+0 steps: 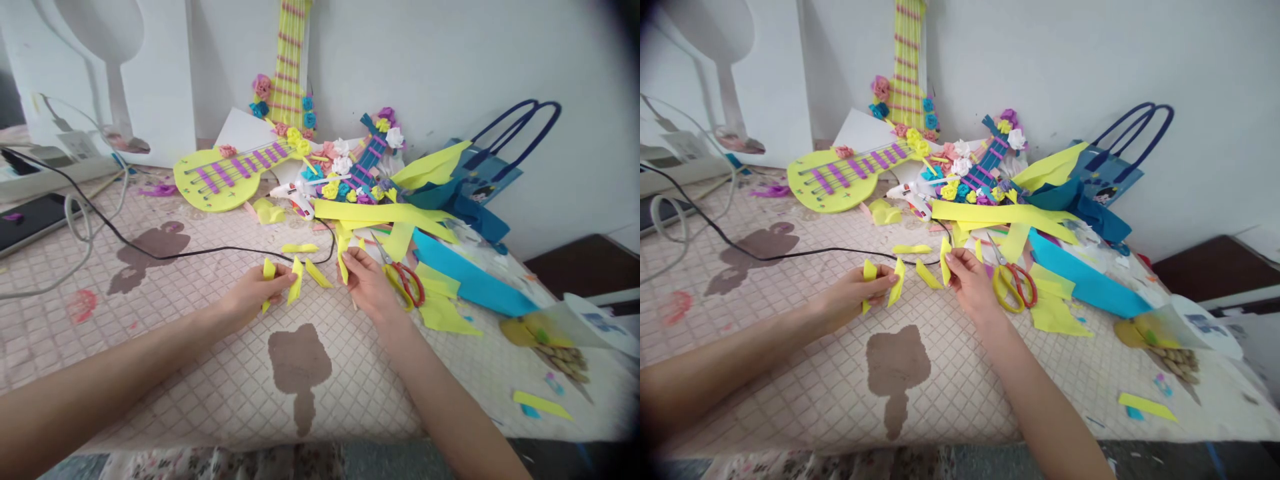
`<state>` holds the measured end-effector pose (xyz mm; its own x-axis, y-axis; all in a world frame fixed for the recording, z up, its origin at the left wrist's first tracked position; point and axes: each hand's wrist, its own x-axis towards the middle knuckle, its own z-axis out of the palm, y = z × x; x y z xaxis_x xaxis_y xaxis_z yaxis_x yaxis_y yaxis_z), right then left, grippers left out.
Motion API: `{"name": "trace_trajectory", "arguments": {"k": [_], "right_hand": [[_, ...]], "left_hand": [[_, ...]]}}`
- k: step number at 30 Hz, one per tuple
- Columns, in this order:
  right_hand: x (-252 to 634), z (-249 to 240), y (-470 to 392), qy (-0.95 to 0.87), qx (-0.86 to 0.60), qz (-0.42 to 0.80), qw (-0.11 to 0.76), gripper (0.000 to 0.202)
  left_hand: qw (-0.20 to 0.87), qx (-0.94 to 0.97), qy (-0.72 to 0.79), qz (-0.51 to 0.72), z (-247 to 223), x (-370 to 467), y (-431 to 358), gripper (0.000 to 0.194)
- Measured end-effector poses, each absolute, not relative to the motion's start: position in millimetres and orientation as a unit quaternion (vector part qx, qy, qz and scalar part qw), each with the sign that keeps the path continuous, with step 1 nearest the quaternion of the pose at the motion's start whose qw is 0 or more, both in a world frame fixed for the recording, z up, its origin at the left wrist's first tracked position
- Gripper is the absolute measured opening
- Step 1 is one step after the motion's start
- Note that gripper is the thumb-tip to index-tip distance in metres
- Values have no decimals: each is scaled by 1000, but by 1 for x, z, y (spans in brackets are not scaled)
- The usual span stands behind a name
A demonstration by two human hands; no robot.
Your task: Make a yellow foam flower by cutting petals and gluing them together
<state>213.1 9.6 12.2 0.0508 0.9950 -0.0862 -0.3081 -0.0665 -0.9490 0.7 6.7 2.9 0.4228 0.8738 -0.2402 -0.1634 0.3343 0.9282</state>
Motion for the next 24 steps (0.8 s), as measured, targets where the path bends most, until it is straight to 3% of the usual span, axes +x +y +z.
{"name": "trace_trajectory", "arguments": {"k": [11, 18, 24], "right_hand": [[201, 7, 0, -442, -466, 602, 474, 22], [217, 6, 9, -502, -506, 521, 470, 23], [206, 14, 0, -449, -464, 626, 436, 21]], "left_hand": [[716, 459, 394, 349, 3, 1, 6, 31], [717, 441, 396, 368, 5, 2, 6, 29], [705, 452, 398, 374, 6, 2, 6, 28]]}}
